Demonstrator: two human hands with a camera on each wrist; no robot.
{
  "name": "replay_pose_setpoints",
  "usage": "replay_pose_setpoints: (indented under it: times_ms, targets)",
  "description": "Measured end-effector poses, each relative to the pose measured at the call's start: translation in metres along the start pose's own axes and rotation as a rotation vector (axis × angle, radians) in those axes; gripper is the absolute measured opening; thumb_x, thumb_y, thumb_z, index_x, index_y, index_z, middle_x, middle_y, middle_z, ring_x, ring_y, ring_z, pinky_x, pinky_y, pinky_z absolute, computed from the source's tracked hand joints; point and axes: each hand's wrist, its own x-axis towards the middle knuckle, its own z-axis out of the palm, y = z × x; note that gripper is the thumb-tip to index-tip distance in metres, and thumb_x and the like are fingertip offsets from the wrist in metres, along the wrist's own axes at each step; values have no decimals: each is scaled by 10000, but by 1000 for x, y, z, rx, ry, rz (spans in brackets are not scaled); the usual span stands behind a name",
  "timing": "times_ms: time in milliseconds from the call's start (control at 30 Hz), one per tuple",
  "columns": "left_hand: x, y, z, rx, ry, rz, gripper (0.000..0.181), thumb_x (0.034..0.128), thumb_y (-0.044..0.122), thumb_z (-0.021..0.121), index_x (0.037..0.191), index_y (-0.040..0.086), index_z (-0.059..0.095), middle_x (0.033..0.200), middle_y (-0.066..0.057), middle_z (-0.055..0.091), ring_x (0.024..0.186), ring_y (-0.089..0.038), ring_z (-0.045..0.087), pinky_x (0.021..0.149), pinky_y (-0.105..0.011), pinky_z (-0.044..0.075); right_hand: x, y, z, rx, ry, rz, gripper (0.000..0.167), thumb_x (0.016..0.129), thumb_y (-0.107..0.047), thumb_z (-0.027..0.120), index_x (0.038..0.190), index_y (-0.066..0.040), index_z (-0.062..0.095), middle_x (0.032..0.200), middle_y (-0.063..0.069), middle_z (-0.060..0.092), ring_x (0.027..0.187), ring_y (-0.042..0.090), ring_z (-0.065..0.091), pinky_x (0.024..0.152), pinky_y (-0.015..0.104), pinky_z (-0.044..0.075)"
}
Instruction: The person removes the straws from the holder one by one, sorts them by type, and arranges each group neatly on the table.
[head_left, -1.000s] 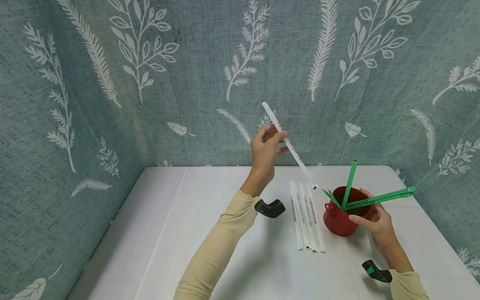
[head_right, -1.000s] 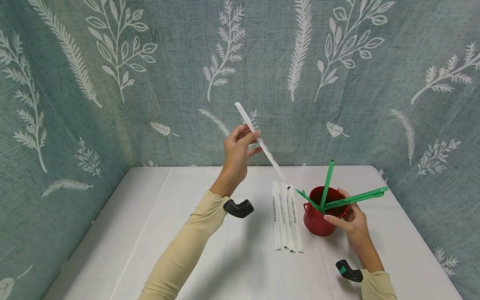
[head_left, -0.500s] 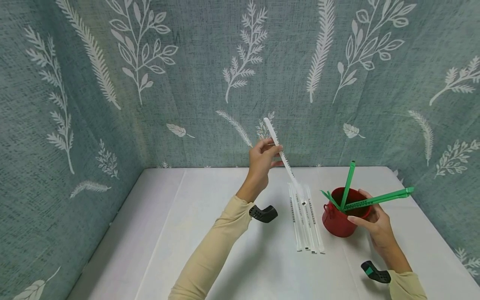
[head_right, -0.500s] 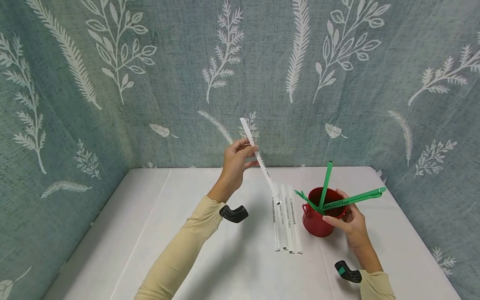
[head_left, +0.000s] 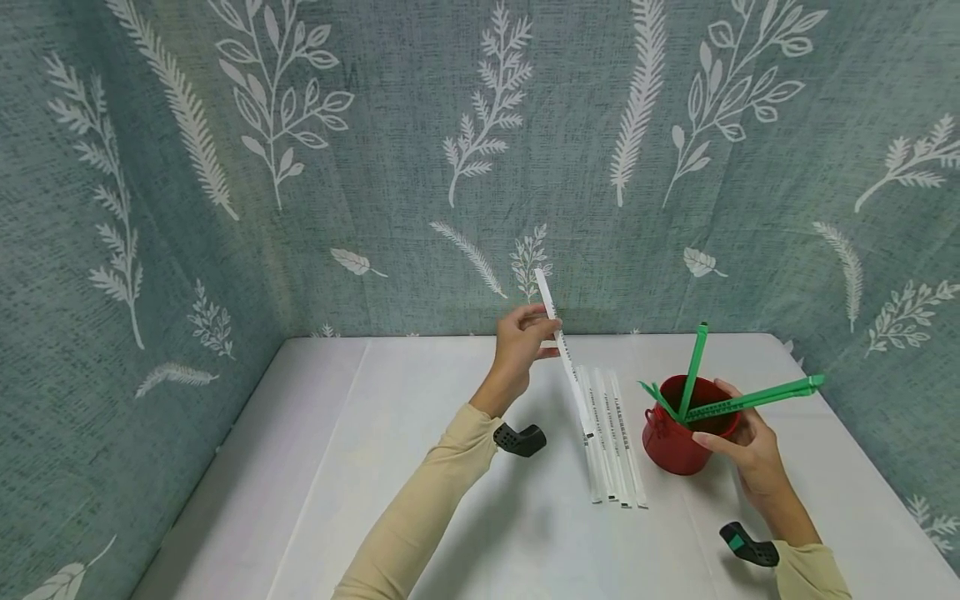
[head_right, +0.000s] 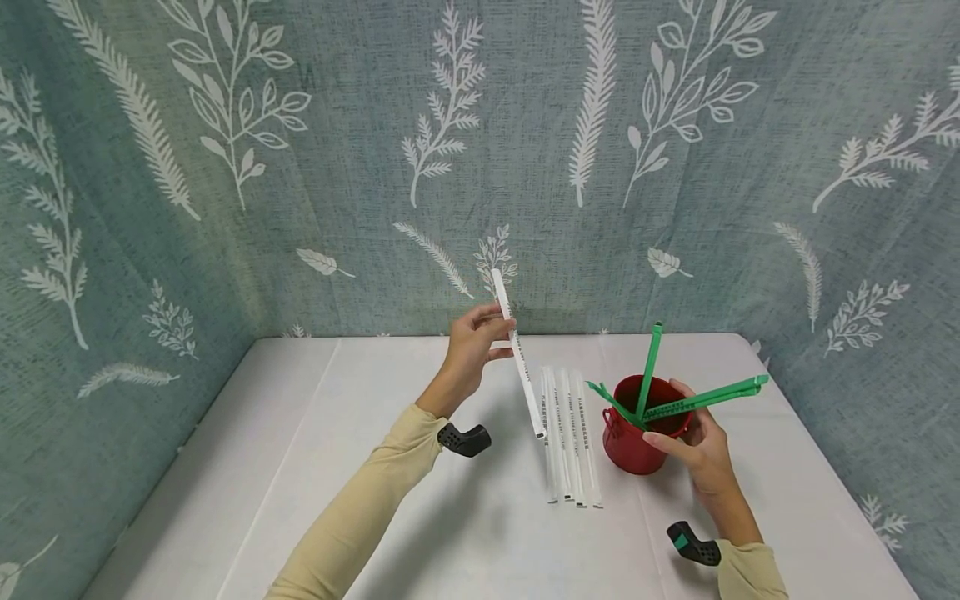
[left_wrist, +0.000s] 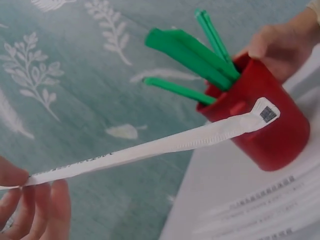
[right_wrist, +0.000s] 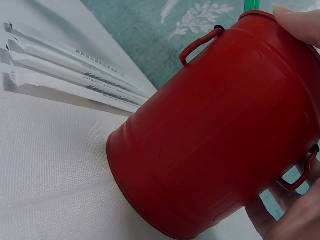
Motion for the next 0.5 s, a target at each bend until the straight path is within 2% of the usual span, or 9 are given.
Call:
replay_pose_setpoints:
  times_ms: [167, 400, 500]
  targets:
    - [1, -11, -3, 8, 2, -45, 331, 852, 13, 661, 1175, -3, 593, 925, -89, 628, 727, -159, 596, 595, -305, 582, 0, -1, 0, -6, 2, 3, 752, 832, 72, 641, 1477, -144, 319, 1333, -28, 427, 1178, 76, 419, 872, 115, 460]
    - [1, -30, -5, 60, 5, -92, 314, 842, 30, 666, 1150, 20, 603, 931, -100, 657, 732, -162, 603, 660, -391, 590, -1, -3, 1, 3, 10, 12, 758, 831, 72, 644, 1479, -142, 315, 1318, -56, 435, 1159, 38, 425, 850, 103, 464]
    - [1, -38, -6, 83, 5, -104, 308, 840, 37, 665, 1141, 15, 603, 929, -96, 667, 724, -155, 610, 653, -385, 591, -1, -3, 1, 6, 7, 14, 758, 834, 67, 646, 1480, -150, 313, 1321, -62, 432, 1161, 33, 423, 848, 104, 465]
